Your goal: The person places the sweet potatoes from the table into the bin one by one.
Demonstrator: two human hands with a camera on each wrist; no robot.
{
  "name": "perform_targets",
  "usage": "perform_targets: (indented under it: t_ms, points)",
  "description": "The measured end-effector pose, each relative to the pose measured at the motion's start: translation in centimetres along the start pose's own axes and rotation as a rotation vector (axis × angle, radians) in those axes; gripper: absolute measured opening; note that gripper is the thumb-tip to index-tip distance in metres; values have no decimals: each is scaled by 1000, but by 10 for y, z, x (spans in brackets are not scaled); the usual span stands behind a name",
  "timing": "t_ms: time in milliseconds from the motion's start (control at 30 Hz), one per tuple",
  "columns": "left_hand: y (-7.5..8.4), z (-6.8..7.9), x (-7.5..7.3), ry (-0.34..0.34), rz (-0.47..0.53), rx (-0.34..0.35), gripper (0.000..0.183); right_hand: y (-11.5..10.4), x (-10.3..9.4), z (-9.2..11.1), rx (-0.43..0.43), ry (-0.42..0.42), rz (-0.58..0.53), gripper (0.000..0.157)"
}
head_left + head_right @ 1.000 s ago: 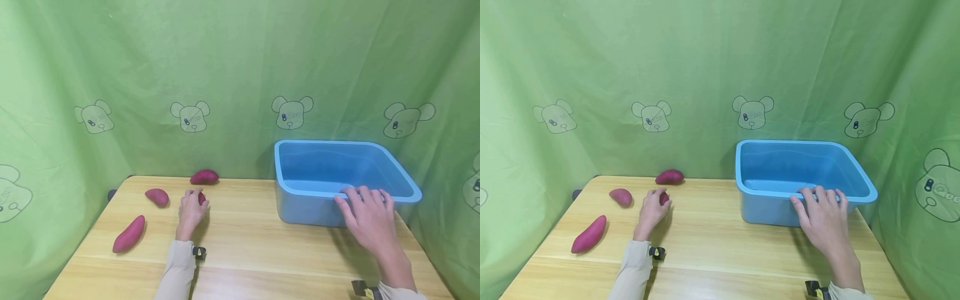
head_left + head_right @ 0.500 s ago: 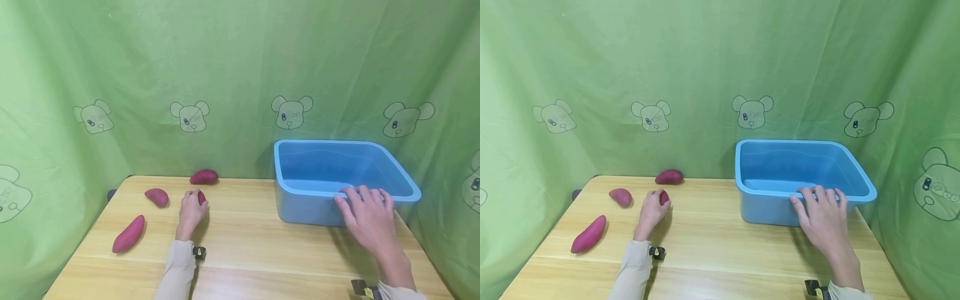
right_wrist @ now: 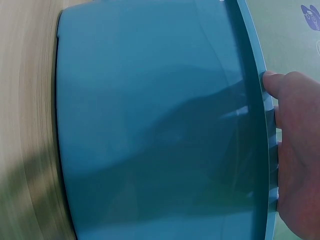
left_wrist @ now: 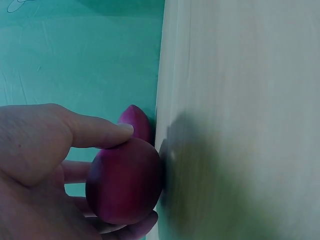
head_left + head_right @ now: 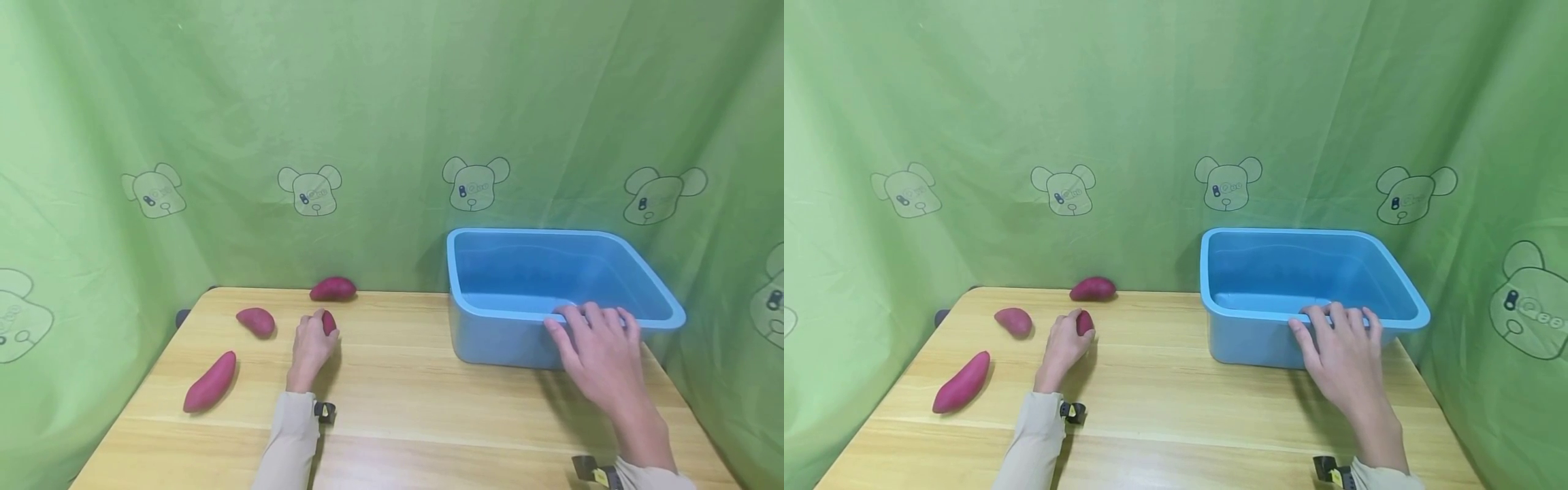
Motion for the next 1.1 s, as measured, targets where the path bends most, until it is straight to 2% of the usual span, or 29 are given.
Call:
perform_targets:
  t_ms: [533,1100]
  points:
    - [1,-2,-5,16,38,-15,62,1,1,0,3,-6,11,33]
    - [13,-1,-21,78,103,47,62,2,2,1,-1,3,6,32]
Point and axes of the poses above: each hand's wrist, its own z-axis away from the middle knuckle, its own x-axis out of the palm, y = z × x, the point moved 8 cm from there along -z, towards the middle knuckle, and after that the axes turned 8 degrees about y, right-handed, at the moved point
